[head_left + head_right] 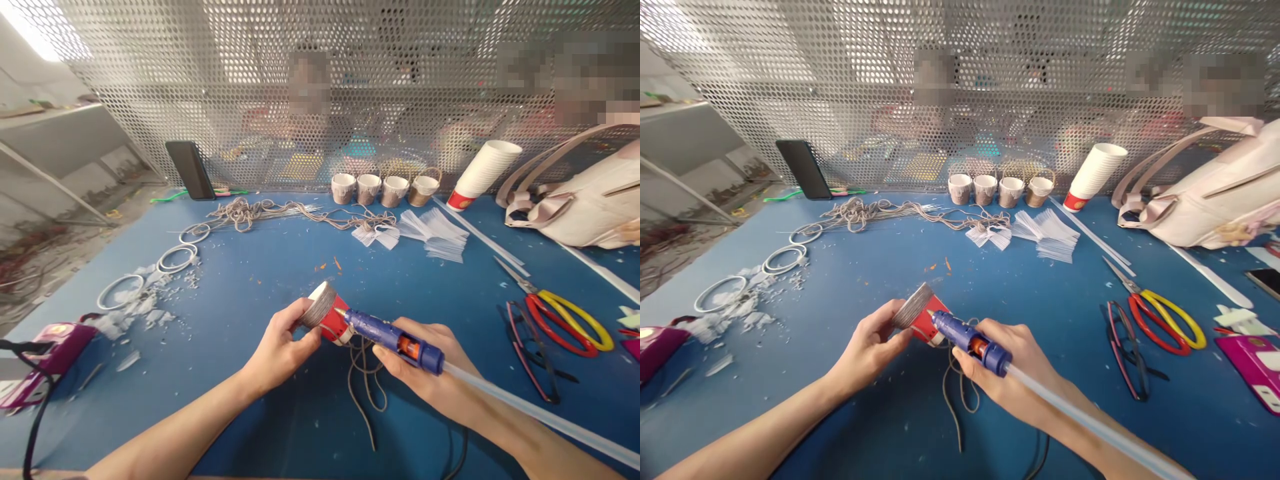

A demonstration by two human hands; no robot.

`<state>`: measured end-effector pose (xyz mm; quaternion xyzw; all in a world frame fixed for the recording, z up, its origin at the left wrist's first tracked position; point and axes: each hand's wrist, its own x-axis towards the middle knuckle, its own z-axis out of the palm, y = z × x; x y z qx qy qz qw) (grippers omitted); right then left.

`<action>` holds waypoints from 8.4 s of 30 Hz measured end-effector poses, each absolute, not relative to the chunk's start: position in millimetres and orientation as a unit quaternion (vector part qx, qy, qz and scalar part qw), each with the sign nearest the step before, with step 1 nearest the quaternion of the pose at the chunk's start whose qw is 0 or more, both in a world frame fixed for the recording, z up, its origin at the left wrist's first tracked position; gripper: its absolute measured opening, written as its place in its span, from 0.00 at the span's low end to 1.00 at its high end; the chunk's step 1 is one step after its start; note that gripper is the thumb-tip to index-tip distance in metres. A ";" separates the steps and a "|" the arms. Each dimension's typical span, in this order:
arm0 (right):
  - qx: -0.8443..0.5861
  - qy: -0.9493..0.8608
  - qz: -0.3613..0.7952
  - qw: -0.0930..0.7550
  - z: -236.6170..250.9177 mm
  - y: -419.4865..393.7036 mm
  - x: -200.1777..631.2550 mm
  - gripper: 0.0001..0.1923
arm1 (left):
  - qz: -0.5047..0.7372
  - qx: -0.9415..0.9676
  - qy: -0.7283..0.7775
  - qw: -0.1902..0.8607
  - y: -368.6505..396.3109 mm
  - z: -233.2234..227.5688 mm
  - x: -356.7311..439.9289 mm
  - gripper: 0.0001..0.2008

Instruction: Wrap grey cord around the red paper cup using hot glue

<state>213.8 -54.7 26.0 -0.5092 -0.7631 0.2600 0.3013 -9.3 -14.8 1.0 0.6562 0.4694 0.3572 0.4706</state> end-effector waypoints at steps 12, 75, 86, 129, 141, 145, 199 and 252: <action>-0.533 -0.727 0.311 0.300 30.6 -51.2 214.3 0.16 | 0.342 0.667 0.479 0.458 -13.7 -1.3 -11.0 0.06; -0.450 -0.814 0.075 0.360 11.4 -37.5 178.5 0.02 | 0.415 0.559 0.486 0.528 -19.0 1.2 1.6 0.07; -0.468 -0.776 0.166 0.388 0.8 -31.8 166.4 0.08 | 0.367 0.631 0.500 0.466 -19.7 2.8 2.5 0.04; -0.493 -0.748 0.180 0.407 3.8 -35.3 173.9 0.06 | 0.326 0.659 0.470 0.488 -25.3 15.1 -5.4 0.09; -0.496 -0.724 0.245 0.412 6.5 -37.0 176.2 0.05 | 0.352 0.649 0.461 0.493 -23.4 1.6 -11.5 0.16; -0.499 -0.722 0.250 0.408 6.9 -38.3 177.0 0.05 | 0.344 0.652 0.447 0.507 -23.5 7.8 -10.4 0.12; -0.424 -0.832 0.073 0.350 10.5 -33.8 187.9 0.14 | 0.296 0.569 0.443 0.626 -26.1 5.0 -4.2 0.07; -0.447 -0.779 0.180 0.402 15.5 -34.1 188.2 0.08 | 0.310 0.590 0.455 0.591 -25.4 7.6 -2.5 0.08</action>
